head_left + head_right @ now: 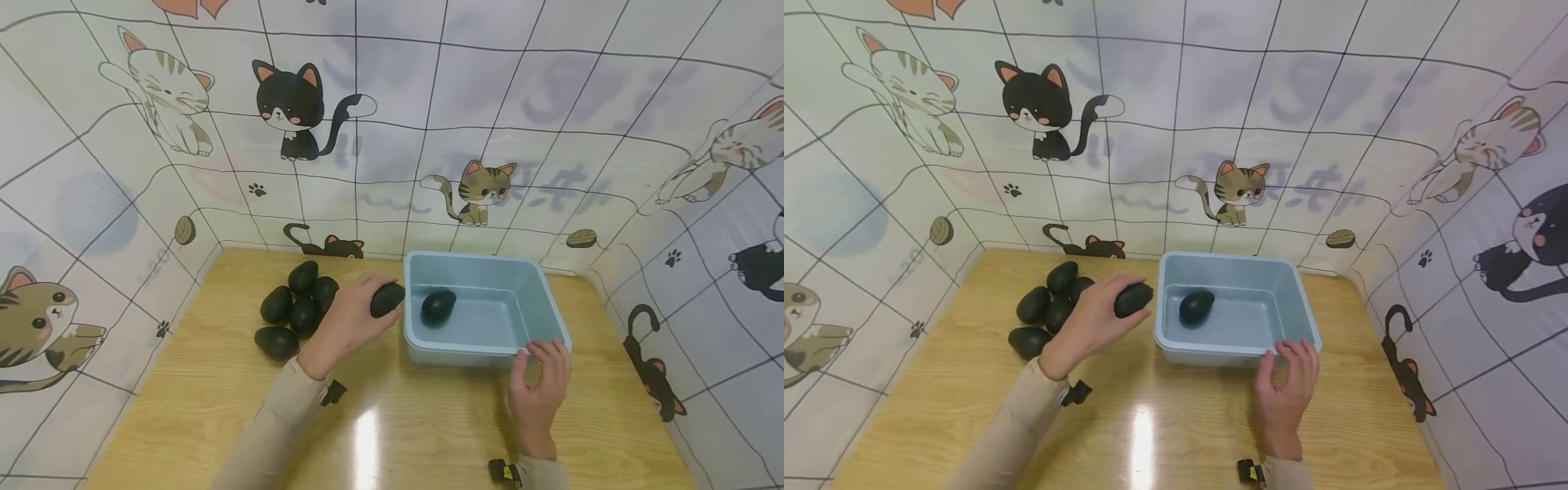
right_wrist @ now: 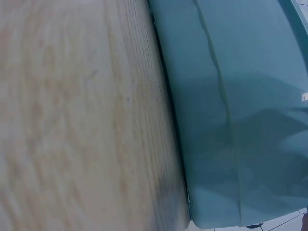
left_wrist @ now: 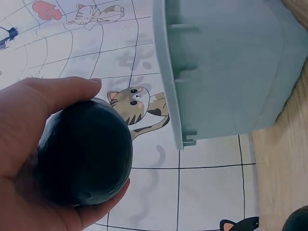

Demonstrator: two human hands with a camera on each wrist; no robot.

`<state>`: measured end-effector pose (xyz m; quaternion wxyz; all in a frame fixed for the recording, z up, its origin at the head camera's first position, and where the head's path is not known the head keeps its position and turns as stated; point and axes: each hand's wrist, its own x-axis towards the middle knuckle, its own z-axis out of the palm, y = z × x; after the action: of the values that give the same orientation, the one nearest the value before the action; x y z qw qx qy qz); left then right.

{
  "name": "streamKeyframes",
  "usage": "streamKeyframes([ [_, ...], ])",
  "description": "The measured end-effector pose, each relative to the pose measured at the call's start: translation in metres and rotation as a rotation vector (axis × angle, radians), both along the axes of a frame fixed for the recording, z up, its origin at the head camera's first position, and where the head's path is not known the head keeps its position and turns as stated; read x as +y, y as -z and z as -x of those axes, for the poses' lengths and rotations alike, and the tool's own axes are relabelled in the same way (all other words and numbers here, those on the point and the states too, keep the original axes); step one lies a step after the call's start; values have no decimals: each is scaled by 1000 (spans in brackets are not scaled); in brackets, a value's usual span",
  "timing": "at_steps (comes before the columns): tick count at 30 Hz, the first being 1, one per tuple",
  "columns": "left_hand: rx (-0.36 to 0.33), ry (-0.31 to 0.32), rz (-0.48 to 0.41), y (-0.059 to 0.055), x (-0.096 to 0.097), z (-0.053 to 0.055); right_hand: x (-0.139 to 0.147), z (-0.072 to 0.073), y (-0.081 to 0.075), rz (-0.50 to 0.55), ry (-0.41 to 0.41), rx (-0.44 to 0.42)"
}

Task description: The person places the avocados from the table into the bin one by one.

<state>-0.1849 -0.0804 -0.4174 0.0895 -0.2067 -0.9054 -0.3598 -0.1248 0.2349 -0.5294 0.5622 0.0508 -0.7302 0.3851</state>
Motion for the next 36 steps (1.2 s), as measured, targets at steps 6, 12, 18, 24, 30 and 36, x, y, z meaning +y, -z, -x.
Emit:
streamKeyframes([
  [6, -2, 19, 22, -7, 3, 5, 0, -1, 0, 5, 4, -4],
  [12, 11, 39, 72, -9, 6, 10, -1, 0, -2, 7, 0, -4],
  [18, 19, 64, 125, -10, 13, 16, 2, 1, 3, 3, 8, -10],
  [24, 31, 90, 138, -4, 21, 21, 3, 2, 6, 0, 9, -11],
  [30, -1, 120, 154, 1, 29, 21, 2, 1, 5, 2, 9, -8],
  [36, 0, 141, 181, -5, 37, 20, 1, 1, 3, -4, 12, -5],
])
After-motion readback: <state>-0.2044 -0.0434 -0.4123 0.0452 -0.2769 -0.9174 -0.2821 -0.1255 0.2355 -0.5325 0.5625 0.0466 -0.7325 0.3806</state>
